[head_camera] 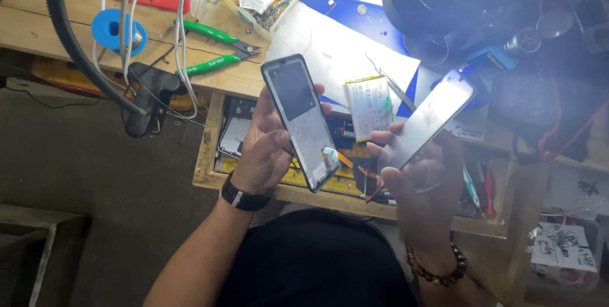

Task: The person disassembles a smartphone by removing the back cover and battery. They use tweezers to disconnect internal ribbon cables and remove the battery. The person then handles a separate screen assembly and compares it to the phone chassis.

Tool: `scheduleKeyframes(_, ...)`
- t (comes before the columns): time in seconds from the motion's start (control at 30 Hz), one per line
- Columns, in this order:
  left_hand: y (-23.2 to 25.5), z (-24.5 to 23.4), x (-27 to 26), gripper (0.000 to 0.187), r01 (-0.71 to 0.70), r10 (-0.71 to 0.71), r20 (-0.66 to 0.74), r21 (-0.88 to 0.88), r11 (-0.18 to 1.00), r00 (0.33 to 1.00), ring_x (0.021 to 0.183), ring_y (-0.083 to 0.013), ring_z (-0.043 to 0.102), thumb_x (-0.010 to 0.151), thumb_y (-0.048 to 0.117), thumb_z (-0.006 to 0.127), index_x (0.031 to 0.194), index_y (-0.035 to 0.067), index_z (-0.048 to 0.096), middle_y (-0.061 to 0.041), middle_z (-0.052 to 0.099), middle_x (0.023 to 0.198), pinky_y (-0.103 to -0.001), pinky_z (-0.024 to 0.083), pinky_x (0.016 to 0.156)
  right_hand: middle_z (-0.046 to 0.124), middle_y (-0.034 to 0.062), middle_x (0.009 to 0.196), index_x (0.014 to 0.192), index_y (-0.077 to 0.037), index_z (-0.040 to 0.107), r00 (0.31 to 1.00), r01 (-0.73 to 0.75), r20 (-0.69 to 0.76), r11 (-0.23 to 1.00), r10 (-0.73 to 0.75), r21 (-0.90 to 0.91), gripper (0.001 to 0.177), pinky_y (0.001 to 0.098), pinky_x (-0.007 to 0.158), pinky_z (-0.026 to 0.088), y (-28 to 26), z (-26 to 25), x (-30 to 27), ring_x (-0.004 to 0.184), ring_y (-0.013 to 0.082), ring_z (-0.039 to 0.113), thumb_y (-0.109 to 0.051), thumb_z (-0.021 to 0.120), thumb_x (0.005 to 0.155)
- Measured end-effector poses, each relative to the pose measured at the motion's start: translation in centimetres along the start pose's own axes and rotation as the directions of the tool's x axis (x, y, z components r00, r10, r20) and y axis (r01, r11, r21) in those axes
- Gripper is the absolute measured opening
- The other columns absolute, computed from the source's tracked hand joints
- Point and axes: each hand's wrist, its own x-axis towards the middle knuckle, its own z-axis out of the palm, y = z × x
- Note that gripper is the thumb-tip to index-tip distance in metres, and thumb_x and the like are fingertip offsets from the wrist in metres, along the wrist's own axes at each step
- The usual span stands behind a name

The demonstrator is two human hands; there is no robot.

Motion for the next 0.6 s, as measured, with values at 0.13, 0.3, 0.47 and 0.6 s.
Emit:
scheduleKeyframes(0.13, 0.4, 0.4, 0.4, 0.085, -0.016, 0.015, 0.020, 0.013, 1.000, 1.000, 0.139, -0.0385, 0.056, 0.090, 0.018, 0.078, 0.160, 0.017, 0.030, -0.026, 0.048, 0.153, -0.053, 0.056, 0.111, 0.054, 0.0207, 0.137, 0.150, -0.002, 0.034, 1.000, -0.018, 0.023, 0.999, 0.017, 0.027, 0.070, 0.0459, 0.112, 0.058, 0.1, 0.4, 0.6, 0.129, 0.0336, 0.063, -0.007, 0.076, 0.094)
scheduleKeyframes(0.3, 0.4, 0.4, 0.3, 0.084, 0.008, -0.008, 0.017, 0.013, 1.000, 1.000, 0.139, -0.0384, 0.056, 0.090, 0.014, 0.078, 0.158, 0.017, 0.029, -0.026, 0.048, 0.153, -0.052, 0.055, 0.111, 0.053, 0.0211, 0.139, 0.148, -0.001, 0.036, 0.999, -0.031, 0.040, 1.000, 0.031, 0.004, 0.068, 0.0450, 0.113, 0.058, 0.3, 0.2, 0.6, 0.131, 0.0331, 0.063, -0.005, 0.075, 0.093)
scheduleKeyframes(0.47, 0.7, 1.1, 0.3, 0.083, -0.014, 0.014, 0.052, -0.009, 1.000, 0.999, 0.137, -0.0373, 0.056, 0.092, 0.013, 0.079, 0.158, 0.016, 0.029, -0.026, 0.047, 0.152, -0.051, 0.055, 0.111, 0.051, 0.0202, 0.138, 0.143, -0.001, 0.036, 0.994, -0.104, 0.030, 0.995, 0.103, 0.006, 0.068, 0.0420, 0.103, 0.058, -0.1, 0.4, 1.0, 0.129, 0.0326, 0.060, 0.001, 0.073, 0.087)
scheduleKeyframes(0.6, 0.8, 1.7, 0.1, 0.087, 0.019, -0.020, 0.049, 0.015, 1.000, 0.999, 0.136, -0.0364, 0.056, 0.091, 0.016, 0.081, 0.158, 0.016, 0.025, -0.028, 0.047, 0.152, -0.053, 0.055, 0.111, 0.053, 0.0202, 0.136, 0.138, 0.001, 0.040, 0.980, -0.182, 0.066, 0.982, 0.185, -0.046, 0.066, 0.0423, 0.099, 0.059, -1.1, 0.5, 1.9, 0.129, 0.0331, 0.061, 0.006, 0.071, 0.080)
